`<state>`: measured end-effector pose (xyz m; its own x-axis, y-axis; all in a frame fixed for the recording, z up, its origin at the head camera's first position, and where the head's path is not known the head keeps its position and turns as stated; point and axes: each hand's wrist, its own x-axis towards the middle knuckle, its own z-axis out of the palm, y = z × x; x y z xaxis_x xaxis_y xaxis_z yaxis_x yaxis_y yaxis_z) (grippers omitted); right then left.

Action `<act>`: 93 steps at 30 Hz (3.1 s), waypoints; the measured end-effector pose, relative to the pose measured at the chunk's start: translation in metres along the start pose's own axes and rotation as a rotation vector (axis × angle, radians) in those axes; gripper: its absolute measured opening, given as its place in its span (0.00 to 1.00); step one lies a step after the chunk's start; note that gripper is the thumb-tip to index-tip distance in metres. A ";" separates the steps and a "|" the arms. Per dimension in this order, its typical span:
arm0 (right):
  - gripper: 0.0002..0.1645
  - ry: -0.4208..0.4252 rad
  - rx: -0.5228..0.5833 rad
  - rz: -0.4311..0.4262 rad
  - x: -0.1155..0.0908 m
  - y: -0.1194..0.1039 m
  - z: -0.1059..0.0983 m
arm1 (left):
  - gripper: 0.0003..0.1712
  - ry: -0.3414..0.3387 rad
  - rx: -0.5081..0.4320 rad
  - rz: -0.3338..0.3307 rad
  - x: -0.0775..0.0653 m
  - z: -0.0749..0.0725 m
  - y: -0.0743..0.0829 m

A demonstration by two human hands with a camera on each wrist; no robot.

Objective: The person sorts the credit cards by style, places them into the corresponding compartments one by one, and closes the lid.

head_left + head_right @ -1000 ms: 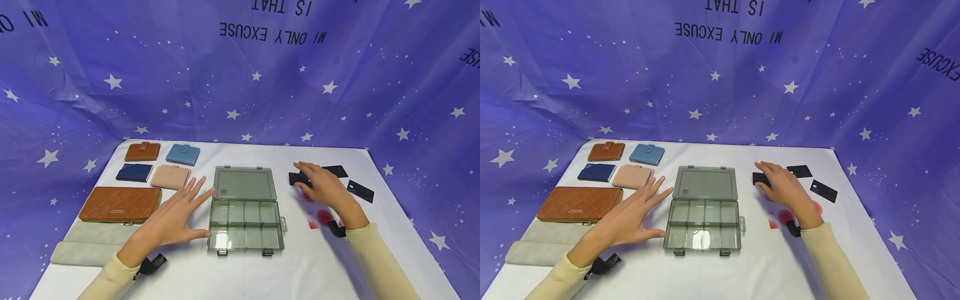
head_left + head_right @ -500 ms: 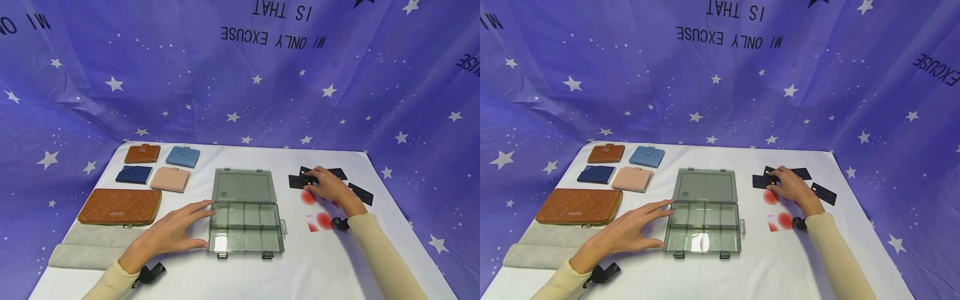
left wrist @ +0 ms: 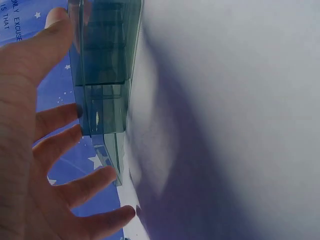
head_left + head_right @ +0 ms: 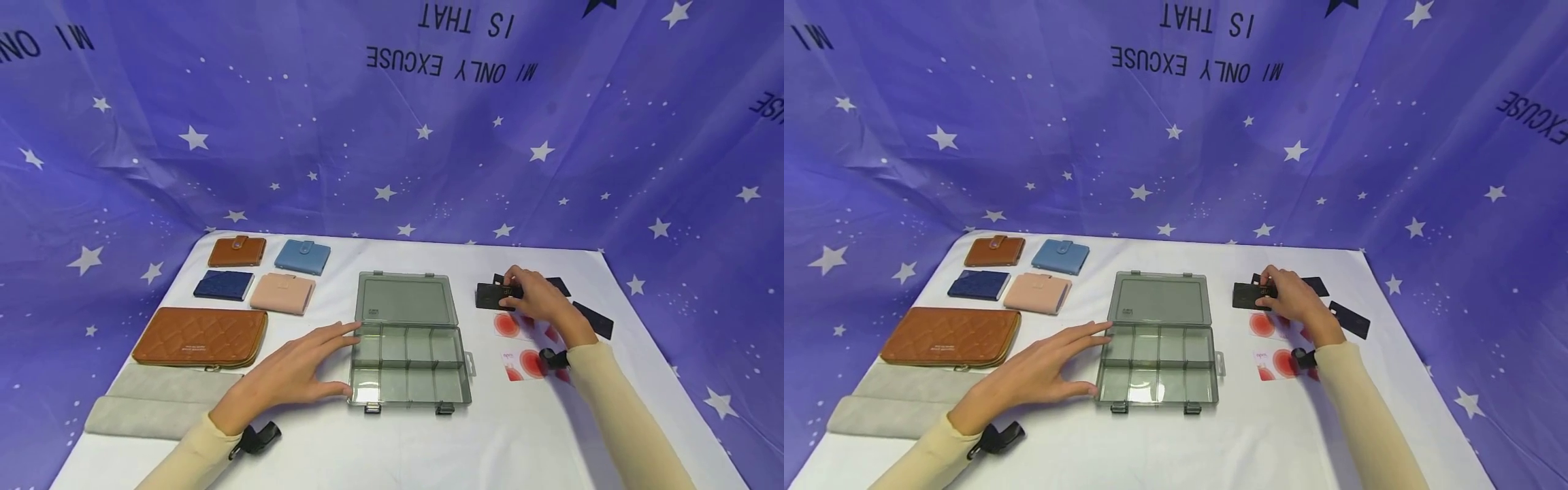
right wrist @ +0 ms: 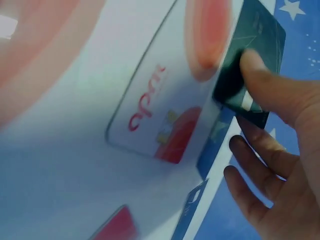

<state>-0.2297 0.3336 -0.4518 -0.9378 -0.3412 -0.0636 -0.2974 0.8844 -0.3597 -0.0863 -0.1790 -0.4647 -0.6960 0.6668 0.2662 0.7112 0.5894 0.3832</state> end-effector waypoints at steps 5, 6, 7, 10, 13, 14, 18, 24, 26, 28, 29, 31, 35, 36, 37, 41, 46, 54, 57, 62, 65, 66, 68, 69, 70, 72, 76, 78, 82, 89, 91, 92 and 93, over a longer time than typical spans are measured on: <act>0.15 0.059 0.003 0.031 -0.008 -0.009 -0.006 | 0.46 -0.039 -0.013 -0.029 0.008 0.000 -0.002; 0.14 0.095 0.022 0.020 -0.010 -0.012 -0.007 | 0.46 -0.044 -0.014 -0.034 0.010 0.001 -0.002; 0.14 0.139 0.043 0.009 -0.012 -0.017 -0.007 | 0.46 -0.050 -0.017 -0.042 0.011 0.001 -0.002; 0.12 0.297 0.133 -0.036 -0.019 -0.038 -0.009 | 0.47 -0.054 -0.023 -0.056 0.015 0.001 -0.002; 0.11 0.429 0.210 -0.085 -0.024 -0.070 -0.007 | 0.47 -0.060 -0.035 -0.076 0.017 0.001 -0.002; 0.11 0.457 0.238 -0.099 -0.025 -0.082 -0.005 | 0.47 -0.067 -0.039 -0.081 0.017 0.002 -0.002; 0.11 0.467 0.361 -0.158 -0.029 -0.126 0.008 | 0.52 -0.093 -0.051 -0.093 0.015 0.004 -0.002; 0.11 0.308 0.479 -0.224 -0.032 -0.178 0.037 | 0.59 -0.087 -0.021 -0.085 0.015 0.006 -0.002; 0.10 0.264 0.460 -0.221 -0.032 -0.187 0.047 | 0.59 -0.086 -0.018 -0.081 0.015 0.006 -0.003; 0.10 0.239 0.424 -0.205 -0.032 -0.194 0.057 | 0.58 -0.084 -0.016 -0.078 0.015 0.005 -0.004; 0.10 0.233 0.403 -0.197 -0.032 -0.197 0.061 | 0.58 -0.082 -0.018 -0.077 0.016 0.005 -0.004; 0.10 0.227 0.364 -0.179 -0.032 -0.200 0.069 | 0.57 -0.078 -0.023 -0.071 0.016 0.004 -0.005; 0.11 0.232 0.293 -0.164 -0.031 -0.204 0.081 | 0.56 -0.075 -0.026 -0.062 0.014 0.003 -0.006; 0.11 0.235 0.272 -0.167 -0.031 -0.205 0.083 | 0.56 -0.078 -0.025 -0.061 0.014 0.003 -0.006; 0.11 0.239 0.249 -0.171 -0.032 -0.206 0.084 | 0.56 -0.080 -0.024 -0.061 0.014 0.003 -0.006; 0.10 0.242 0.157 -0.178 -0.033 -0.211 0.087 | 0.56 -0.079 -0.017 -0.065 0.014 0.003 -0.007; 0.12 0.239 0.053 -0.150 -0.035 -0.217 0.089 | 0.56 -0.075 -0.022 -0.067 0.015 0.002 -0.007; 0.21 0.173 0.010 -0.119 -0.035 -0.224 0.092 | 0.56 -0.083 0.008 -0.085 0.015 0.001 -0.008; 0.22 0.140 0.026 -0.118 -0.036 -0.224 0.088 | 0.55 -0.082 0.017 -0.091 0.015 0.001 -0.008; 0.25 0.034 0.165 -0.143 -0.039 -0.216 0.058 | 0.53 -0.076 0.033 -0.089 0.014 0.000 -0.008; 0.27 0.023 0.252 -0.192 -0.038 -0.201 0.026 | 0.53 -0.069 0.051 -0.085 0.013 -0.001 -0.008; 0.27 0.037 0.261 -0.210 -0.036 -0.195 0.015 | 0.53 -0.067 0.057 -0.083 0.013 -0.001 -0.008; 0.27 0.088 0.234 -0.237 -0.032 -0.179 -0.004 | 0.53 -0.061 0.061 -0.081 0.012 -0.001 -0.008; 0.27 0.115 0.218 -0.242 -0.029 -0.170 -0.011 | 0.52 -0.060 0.062 -0.080 0.011 -0.001 -0.008; 0.27 0.144 0.207 -0.248 -0.025 -0.160 -0.016 | 0.52 -0.057 0.064 -0.079 0.011 0.000 -0.008; 0.28 0.179 0.189 -0.244 -0.017 -0.136 -0.022 | 0.52 -0.054 0.061 -0.076 0.010 0.000 -0.009; 0.30 0.196 0.199 -0.205 -0.002 -0.080 -0.021 | 0.52 -0.048 0.056 -0.069 0.010 0.001 -0.009; 0.31 0.189 0.194 -0.179 0.001 -0.053 -0.016 | 0.52 -0.048 0.056 -0.068 0.011 0.003 -0.009; 0.33 0.182 0.179 -0.130 0.002 -0.010 -0.005 | 0.52 -0.048 0.075 -0.059 0.011 0.006 -0.008; 0.37 0.122 0.163 -0.013 -0.003 0.028 0.002 | 0.52 -0.050 0.088 -0.056 0.011 0.006 -0.008; 0.39 0.097 0.147 0.008 -0.003 0.034 0.001 | 0.52 -0.049 0.086 -0.057 0.011 0.007 -0.007; 0.40 0.086 0.139 0.015 -0.004 0.037 0.001 | 0.52 -0.048 0.083 -0.057 0.011 0.007 -0.007; 0.40 0.074 0.129 0.021 -0.004 0.039 0.000 | 0.52 -0.046 0.081 -0.056 0.010 0.007 -0.007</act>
<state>-0.2374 0.3694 -0.4659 -0.9556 -0.2947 -0.0056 -0.2566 0.8412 -0.4759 -0.0981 -0.1732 -0.4708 -0.7312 0.6508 0.2043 0.6779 0.6603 0.3231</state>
